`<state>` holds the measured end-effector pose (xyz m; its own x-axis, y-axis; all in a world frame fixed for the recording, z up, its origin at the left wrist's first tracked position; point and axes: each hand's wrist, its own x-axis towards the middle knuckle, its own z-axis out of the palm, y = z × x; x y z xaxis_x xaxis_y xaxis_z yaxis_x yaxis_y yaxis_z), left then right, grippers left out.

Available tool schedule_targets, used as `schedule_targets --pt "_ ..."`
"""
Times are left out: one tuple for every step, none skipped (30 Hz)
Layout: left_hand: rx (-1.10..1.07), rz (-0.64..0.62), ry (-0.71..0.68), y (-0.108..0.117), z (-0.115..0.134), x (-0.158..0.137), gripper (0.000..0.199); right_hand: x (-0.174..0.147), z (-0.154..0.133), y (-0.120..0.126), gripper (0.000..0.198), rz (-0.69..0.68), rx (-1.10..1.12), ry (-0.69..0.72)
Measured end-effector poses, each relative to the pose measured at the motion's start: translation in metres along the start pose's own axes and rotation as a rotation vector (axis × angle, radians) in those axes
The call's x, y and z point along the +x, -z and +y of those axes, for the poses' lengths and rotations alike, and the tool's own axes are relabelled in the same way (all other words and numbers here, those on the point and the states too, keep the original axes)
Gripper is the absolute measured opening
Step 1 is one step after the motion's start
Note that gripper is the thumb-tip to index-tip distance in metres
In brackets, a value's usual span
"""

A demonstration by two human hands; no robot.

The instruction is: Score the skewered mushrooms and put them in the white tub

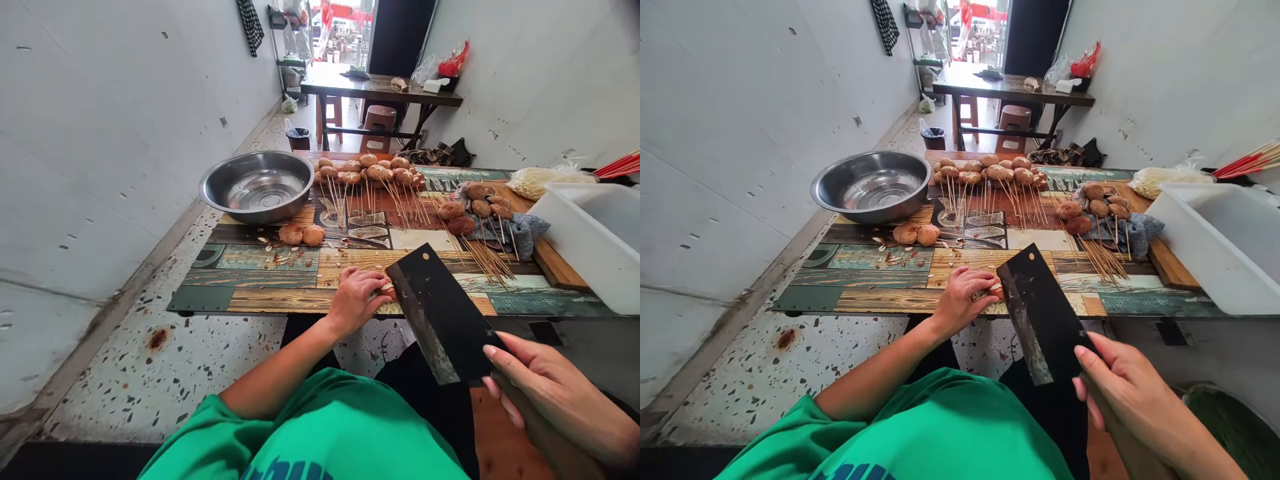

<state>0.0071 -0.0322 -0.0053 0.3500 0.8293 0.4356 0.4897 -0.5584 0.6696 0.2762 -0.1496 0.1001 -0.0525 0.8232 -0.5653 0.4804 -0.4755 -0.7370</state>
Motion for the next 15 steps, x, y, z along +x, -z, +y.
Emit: schedule_targets --pt "-0.004 -0.001 0.004 0.0 0.0 0.0 0.021 0.002 -0.001 0.002 0.058 -0.013 0.005 -0.008" --pt "-0.006 0.0 0.003 0.0 0.0 0.0 0.02 0.001 -0.001 0.004 0.056 -0.021 -0.003 -0.013" --pt "-0.008 0.0 -0.002 0.0 0.0 0.0 0.02 -0.001 0.0 0.005 0.054 -0.012 -0.03 -0.006" --pt "-0.007 0.0 -0.007 0.0 0.0 0.0 0.019 -0.006 0.004 0.005 0.052 0.023 -0.084 0.023" --pt "-0.005 -0.002 -0.014 0.0 0.001 0.0 0.018 -0.011 0.009 0.003 0.049 0.088 -0.171 0.077" --pt "0.0 -0.002 -0.02 -0.001 0.001 0.0 0.018 -0.017 0.014 0.0 0.045 0.184 -0.291 0.152" --pt "0.007 -0.003 -0.026 -0.001 0.003 -0.001 0.018 -0.024 0.02 -0.005 0.04 0.301 -0.436 0.248" --pt "0.016 -0.004 -0.032 -0.002 0.004 -0.002 0.018 -0.03 0.025 -0.011 0.036 0.408 -0.592 0.358" --pt "0.028 -0.006 -0.038 -0.004 0.006 -0.003 0.019 -0.034 0.029 -0.018 0.032 0.494 -0.748 0.474" --pt "0.044 -0.003 -0.043 -0.005 0.008 -0.004 0.02 -0.038 0.032 -0.026 0.032 0.554 -0.889 0.585" --pt "0.063 0.003 -0.046 -0.007 0.01 -0.006 0.021 -0.04 0.032 -0.033 0.032 0.587 -1.01 0.688" --pt "0.084 0.011 -0.048 -0.008 0.012 -0.007 0.02 -0.041 0.032 -0.039 0.032 0.599 -1.11 0.778" --pt "0.105 0.017 -0.052 -0.009 0.013 -0.008 0.019 -0.042 0.03 -0.044 0.032 0.601 -1.192 0.846" --pt "0.124 0.021 -0.059 -0.01 0.014 -0.009 0.017 -0.042 0.028 -0.048 0.033 0.609 -1.26 0.897" --pt "0.139 0.021 -0.07 -0.01 0.014 -0.01 0.015 -0.042 0.025 -0.051 0.034 0.623 -1.314 0.934"
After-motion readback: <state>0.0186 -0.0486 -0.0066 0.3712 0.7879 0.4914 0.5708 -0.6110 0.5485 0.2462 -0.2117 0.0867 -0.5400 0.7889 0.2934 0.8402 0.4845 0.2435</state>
